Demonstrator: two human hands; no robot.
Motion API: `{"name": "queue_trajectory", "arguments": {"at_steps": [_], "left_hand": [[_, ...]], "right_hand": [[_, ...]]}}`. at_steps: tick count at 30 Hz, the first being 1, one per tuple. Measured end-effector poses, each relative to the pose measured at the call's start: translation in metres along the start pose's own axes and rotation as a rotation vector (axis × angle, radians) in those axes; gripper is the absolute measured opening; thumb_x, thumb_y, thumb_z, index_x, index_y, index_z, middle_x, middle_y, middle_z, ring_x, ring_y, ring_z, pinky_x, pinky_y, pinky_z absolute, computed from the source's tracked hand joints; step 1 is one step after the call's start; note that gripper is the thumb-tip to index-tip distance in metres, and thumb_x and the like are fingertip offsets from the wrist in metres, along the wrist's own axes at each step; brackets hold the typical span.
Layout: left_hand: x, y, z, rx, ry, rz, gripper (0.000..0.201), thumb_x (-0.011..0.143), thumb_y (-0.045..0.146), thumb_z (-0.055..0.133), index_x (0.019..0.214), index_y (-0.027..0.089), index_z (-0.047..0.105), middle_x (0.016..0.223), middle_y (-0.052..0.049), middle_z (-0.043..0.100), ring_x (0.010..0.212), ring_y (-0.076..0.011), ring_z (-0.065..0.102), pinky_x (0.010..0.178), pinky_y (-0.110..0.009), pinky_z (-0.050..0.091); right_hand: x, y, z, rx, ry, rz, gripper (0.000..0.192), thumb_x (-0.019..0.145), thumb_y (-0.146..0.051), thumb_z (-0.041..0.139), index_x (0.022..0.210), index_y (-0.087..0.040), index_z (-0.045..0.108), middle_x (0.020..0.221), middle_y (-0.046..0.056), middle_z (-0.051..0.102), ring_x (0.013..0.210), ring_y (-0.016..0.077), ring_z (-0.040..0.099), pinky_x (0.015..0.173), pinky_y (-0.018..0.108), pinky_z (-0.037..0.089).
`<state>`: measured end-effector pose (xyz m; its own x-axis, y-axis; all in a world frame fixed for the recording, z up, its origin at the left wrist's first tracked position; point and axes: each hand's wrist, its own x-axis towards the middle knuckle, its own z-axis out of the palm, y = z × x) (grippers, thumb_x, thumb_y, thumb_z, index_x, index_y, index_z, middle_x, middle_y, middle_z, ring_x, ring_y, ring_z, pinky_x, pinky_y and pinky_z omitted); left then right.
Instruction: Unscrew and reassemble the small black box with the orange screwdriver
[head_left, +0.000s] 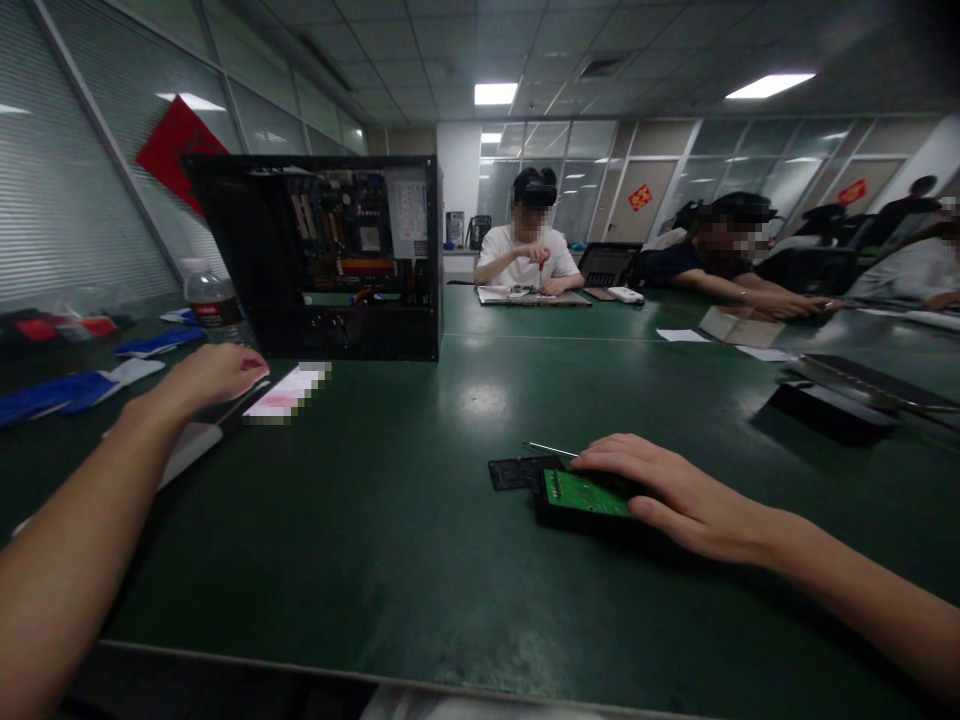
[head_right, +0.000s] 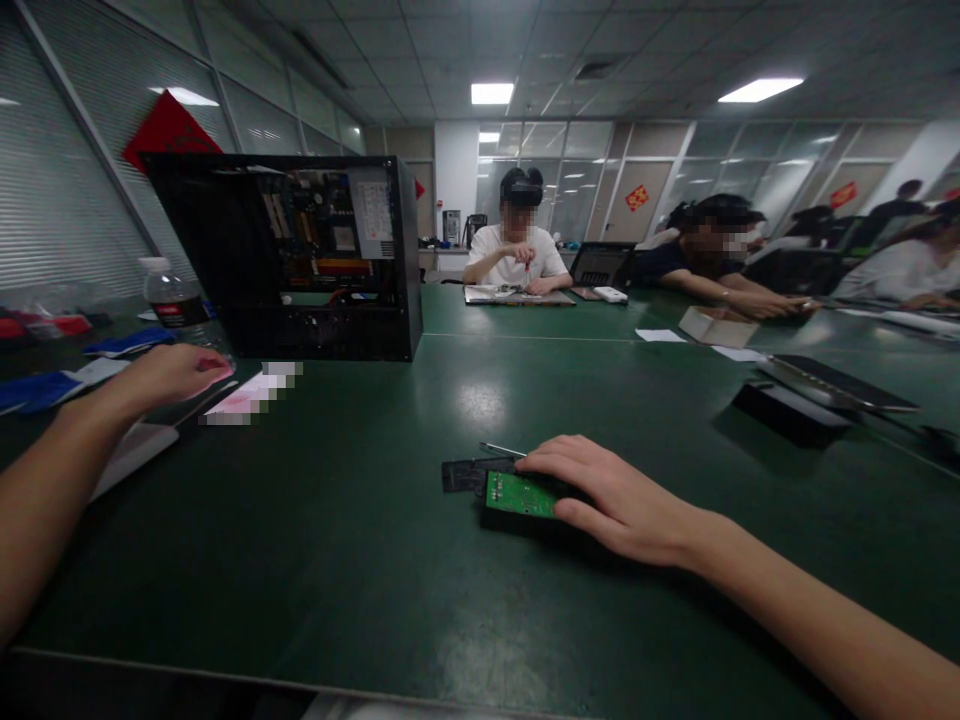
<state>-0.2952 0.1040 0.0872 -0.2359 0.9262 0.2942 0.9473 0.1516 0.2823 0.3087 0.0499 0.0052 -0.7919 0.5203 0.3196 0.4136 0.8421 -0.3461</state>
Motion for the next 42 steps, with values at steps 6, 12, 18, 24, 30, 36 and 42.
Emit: {"name": "queue_trajectory", "arguments": {"at_steps": [6,12,18,24,30,36,42], "left_hand": [[-0.005,0.008,0.0,0.143,-0.158,-0.045,0.022,0.077,0.03,0.069,0.091,0.015,0.078,0.08,-0.005,0.076,0.075,-0.0235,0.063,0.069,-0.026,0.042],[-0.007,0.009,0.001,0.182,-0.207,-0.039,0.025,0.074,0.034,0.071,0.091,0.017,0.079,0.081,-0.001,0.078,0.077,-0.0207,0.065,0.065,-0.022,0.042],[-0.006,0.008,0.0,0.185,-0.244,-0.033,0.028,0.068,0.037,0.074,0.088,0.019,0.079,0.079,-0.001,0.079,0.077,-0.0221,0.067,0.063,-0.022,0.044],[-0.005,0.008,0.004,0.193,-0.274,-0.014,0.026,0.068,0.035,0.077,0.088,0.018,0.078,0.076,-0.001,0.078,0.075,-0.0213,0.067,0.066,-0.023,0.045],[-0.001,0.004,0.011,0.224,-0.254,-0.028,0.033,0.068,0.042,0.077,0.09,0.018,0.078,0.077,-0.002,0.077,0.076,-0.0214,0.066,0.064,-0.022,0.044],[-0.009,0.013,0.016,0.322,-0.126,-0.131,0.054,0.079,0.056,0.064,0.112,0.015,0.075,0.083,-0.01,0.075,0.084,-0.0317,0.064,0.069,-0.033,0.048],[-0.028,0.071,0.031,0.192,0.051,0.09,0.051,0.092,0.05,0.048,0.122,0.014,0.069,0.105,-0.01,0.076,0.094,-0.0307,0.067,0.081,-0.035,0.05]], "right_hand": [[0.001,-0.001,0.0,0.04,0.034,0.023,0.043,0.104,-0.045,0.037,0.136,-0.026,0.06,0.128,0.009,0.066,0.117,0.0214,0.061,0.102,0.036,0.05],[0.003,0.0,-0.001,0.051,0.078,0.046,0.04,0.104,-0.043,0.039,0.126,-0.023,0.065,0.117,0.009,0.069,0.105,0.0195,0.065,0.092,0.032,0.053],[0.001,-0.001,0.0,0.036,0.054,0.014,0.045,0.1,-0.05,0.046,0.133,-0.024,0.062,0.122,0.011,0.067,0.109,0.022,0.064,0.094,0.035,0.053],[0.002,-0.003,-0.001,0.03,0.037,0.017,0.043,0.1,-0.048,0.047,0.134,-0.025,0.061,0.122,0.01,0.067,0.11,0.0216,0.064,0.095,0.034,0.053],[0.001,-0.001,-0.001,0.026,0.028,-0.012,0.041,0.101,-0.046,0.048,0.135,-0.026,0.06,0.124,0.009,0.067,0.112,0.021,0.063,0.097,0.034,0.051],[0.001,-0.005,0.0,0.014,-0.024,-0.008,0.062,0.093,-0.059,0.058,0.143,-0.023,0.053,0.131,0.013,0.063,0.116,0.0248,0.062,0.098,0.037,0.051],[0.009,-0.021,0.004,-0.065,-0.022,0.054,0.054,0.094,-0.046,0.062,0.14,-0.02,0.054,0.126,0.013,0.067,0.11,0.0235,0.065,0.095,0.037,0.053]]}}
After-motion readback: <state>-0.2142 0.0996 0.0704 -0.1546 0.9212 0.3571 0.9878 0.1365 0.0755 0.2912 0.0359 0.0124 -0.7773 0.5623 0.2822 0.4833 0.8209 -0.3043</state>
